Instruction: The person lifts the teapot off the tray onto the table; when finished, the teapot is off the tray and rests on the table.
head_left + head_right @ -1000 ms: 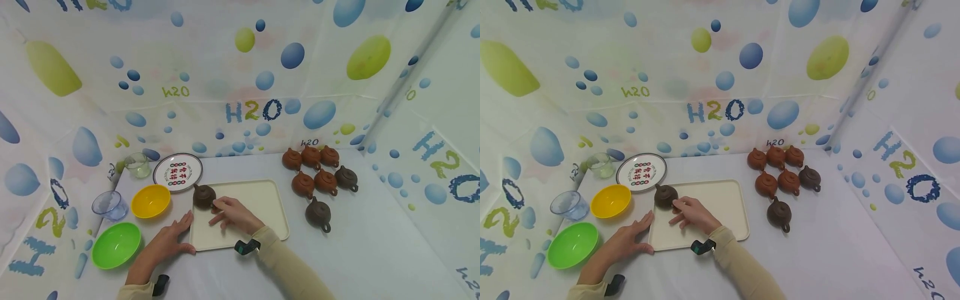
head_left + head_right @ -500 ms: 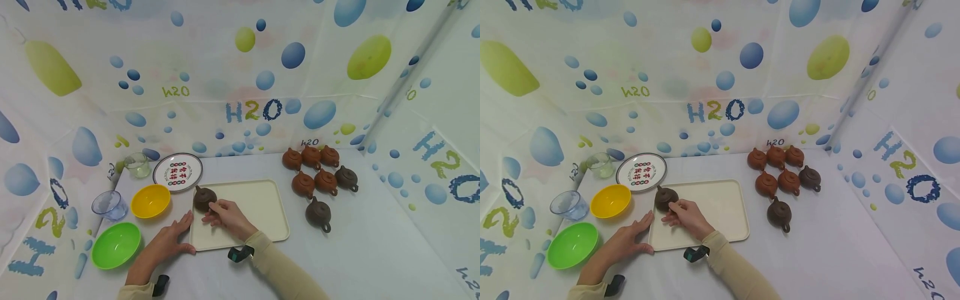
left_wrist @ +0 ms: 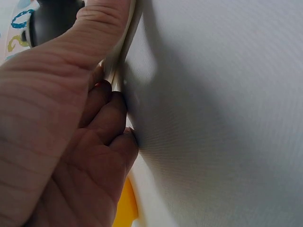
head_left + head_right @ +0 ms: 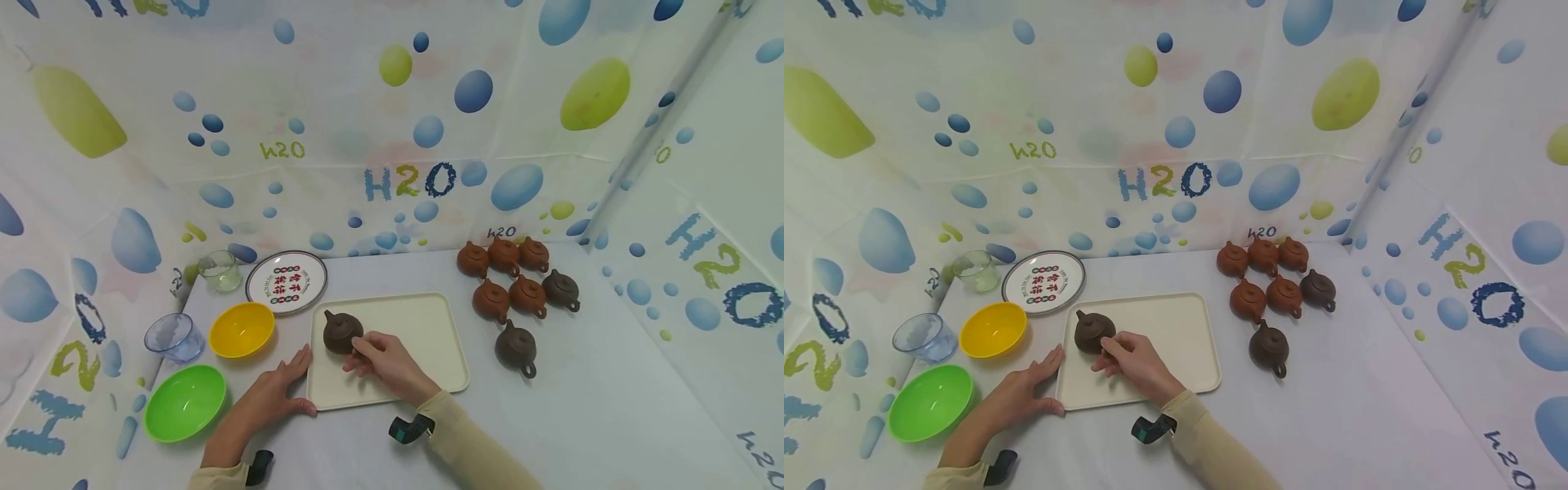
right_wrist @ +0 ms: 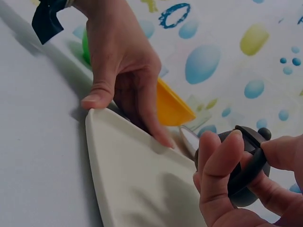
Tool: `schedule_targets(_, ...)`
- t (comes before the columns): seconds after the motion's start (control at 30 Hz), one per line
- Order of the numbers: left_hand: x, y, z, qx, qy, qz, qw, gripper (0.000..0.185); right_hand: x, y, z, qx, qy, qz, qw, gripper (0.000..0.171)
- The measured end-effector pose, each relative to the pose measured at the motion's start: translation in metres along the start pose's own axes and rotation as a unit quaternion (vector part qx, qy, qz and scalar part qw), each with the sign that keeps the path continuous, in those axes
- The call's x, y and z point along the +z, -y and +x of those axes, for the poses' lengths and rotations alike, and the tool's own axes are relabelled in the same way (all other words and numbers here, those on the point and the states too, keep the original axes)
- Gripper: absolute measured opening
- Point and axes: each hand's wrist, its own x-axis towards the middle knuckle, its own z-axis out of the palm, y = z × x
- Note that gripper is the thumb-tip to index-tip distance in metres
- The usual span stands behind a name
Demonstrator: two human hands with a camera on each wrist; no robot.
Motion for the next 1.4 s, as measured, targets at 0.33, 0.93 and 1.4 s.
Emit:
schedule_targets(0.33,-0.006,-0.01,0.002,-0.032,0.028,-0.005,0.9991,0.117,-0.03,0.002,-0.051,0.027,0.034,-0.016,0.999,0.031)
schedule_targets(0.93,-0.004,-0.009,0.002,-0.024,0.027,-0.003,0.9994,0.116,-0.084,-0.015,-0.137,0.024,0.028,-0.011,0.999,0.045)
schedule_targets(1.4,-0.006,-0.009,0.003,-0.035,0.042,0.0,0.9985,0.118,-0.144,-0.036,-0.23,0.092,-0.065,0.007,0.994,0.023)
